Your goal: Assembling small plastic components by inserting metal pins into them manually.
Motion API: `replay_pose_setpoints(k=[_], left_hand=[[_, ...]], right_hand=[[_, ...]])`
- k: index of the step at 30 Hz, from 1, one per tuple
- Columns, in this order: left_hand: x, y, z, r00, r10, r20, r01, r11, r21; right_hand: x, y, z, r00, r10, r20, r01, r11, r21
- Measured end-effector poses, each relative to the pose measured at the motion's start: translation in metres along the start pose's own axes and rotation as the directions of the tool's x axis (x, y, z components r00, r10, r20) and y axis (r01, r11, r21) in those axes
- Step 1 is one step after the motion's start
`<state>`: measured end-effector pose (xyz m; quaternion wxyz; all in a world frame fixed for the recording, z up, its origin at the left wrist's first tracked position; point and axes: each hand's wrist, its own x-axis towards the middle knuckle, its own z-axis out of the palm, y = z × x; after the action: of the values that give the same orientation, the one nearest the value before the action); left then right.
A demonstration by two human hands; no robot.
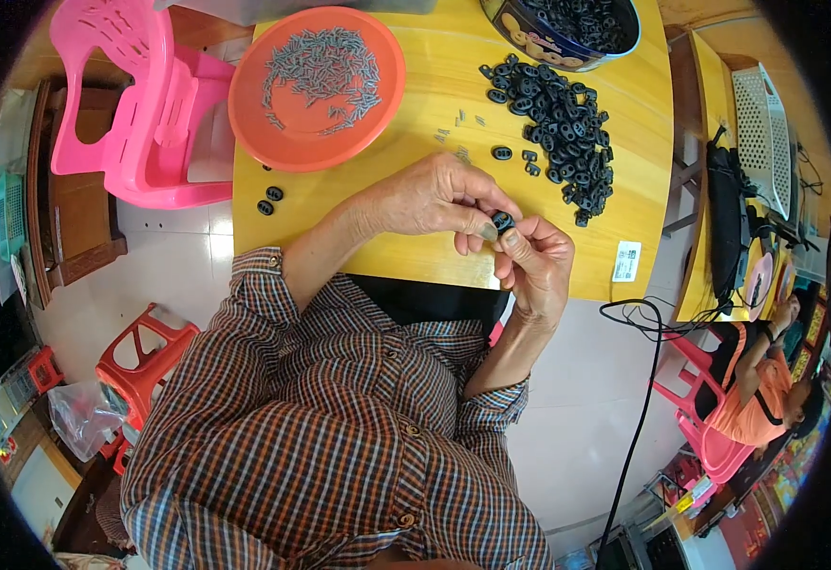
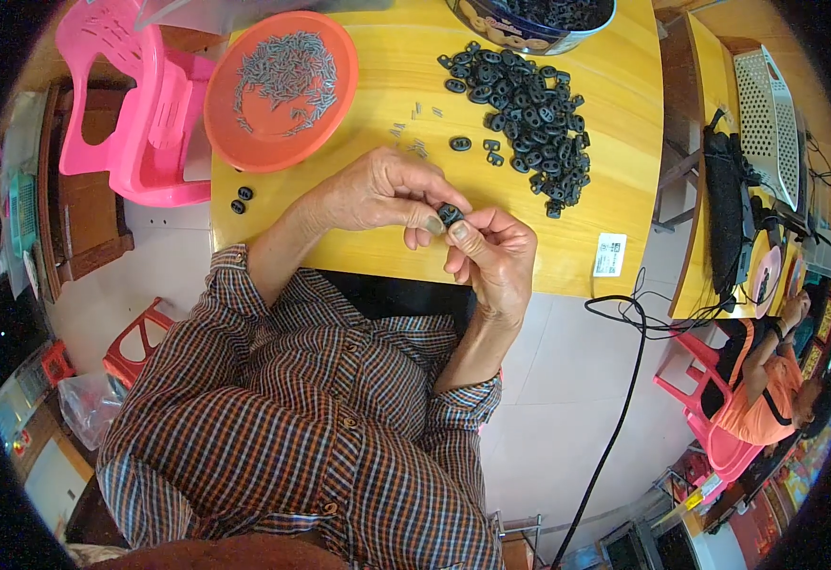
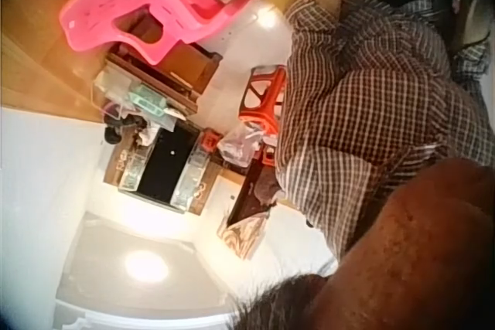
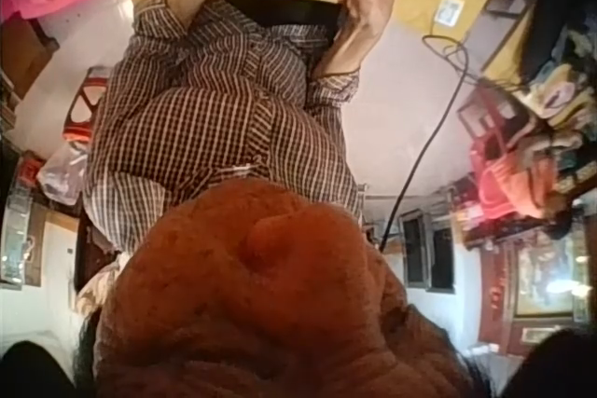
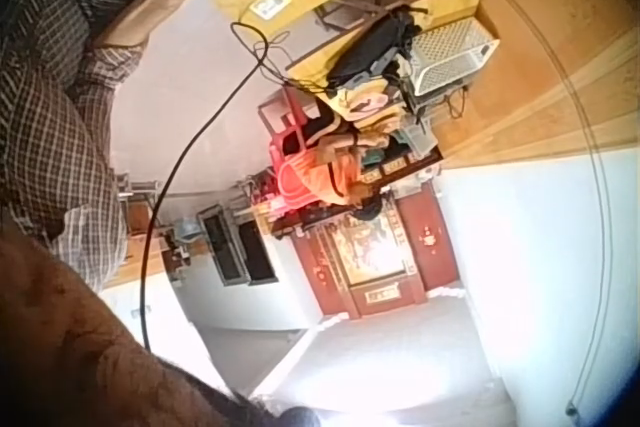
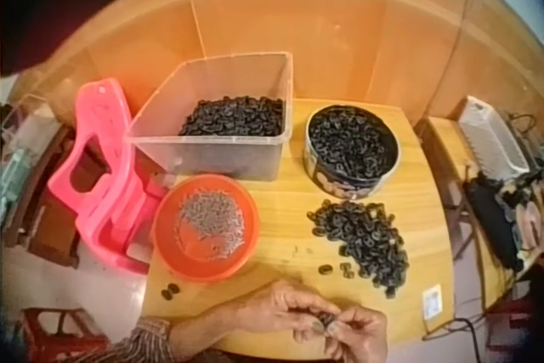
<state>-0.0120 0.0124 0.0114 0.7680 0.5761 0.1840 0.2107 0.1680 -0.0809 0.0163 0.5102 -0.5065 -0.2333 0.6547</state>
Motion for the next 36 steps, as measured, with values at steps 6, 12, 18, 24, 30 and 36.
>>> replay_pose_setpoints(k=[6, 12, 18, 24, 30, 36], left_hand=[[0.0, -0.002, 0.002, 1.0, 0.003, -0.015, -0.003, 1.0, 0.004], [0.001, 0.002, 0.006, 1.0, -0.018, -0.018, 0.018, 1.0, 0.005], [-0.002, 0.002, 0.004, 0.998, -0.018, -0.054, 0.016, 0.999, -0.038], [-0.008, 0.003, 0.006, 0.993, -0.039, -0.113, 0.041, 0.999, 0.017], [-0.029, 0.0, 0.001, 0.914, 0.223, -0.338, -0.096, 0.93, 0.354], [-0.053, 0.0, 0.002, 0.83, 0.32, -0.458, 0.087, 0.736, 0.671]], right_hand=[[0.001, 0.001, 0.001, 1.0, -0.005, 0.006, 0.004, 1.0, 0.03], [0.002, 0.002, 0.001, 0.999, -0.02, 0.034, 0.018, 0.997, 0.078], [0.003, 0.005, 0.003, 1.0, -0.014, 0.005, 0.013, 0.998, 0.067], [0.003, 0.008, 0.008, 0.998, -0.055, -0.015, 0.056, 0.998, 0.042], [-0.005, 0.014, 0.027, 0.985, -0.104, -0.139, 0.094, 0.992, -0.081], [-0.01, 0.02, 0.048, 0.884, -0.468, 0.0, 0.273, 0.516, -0.812]])
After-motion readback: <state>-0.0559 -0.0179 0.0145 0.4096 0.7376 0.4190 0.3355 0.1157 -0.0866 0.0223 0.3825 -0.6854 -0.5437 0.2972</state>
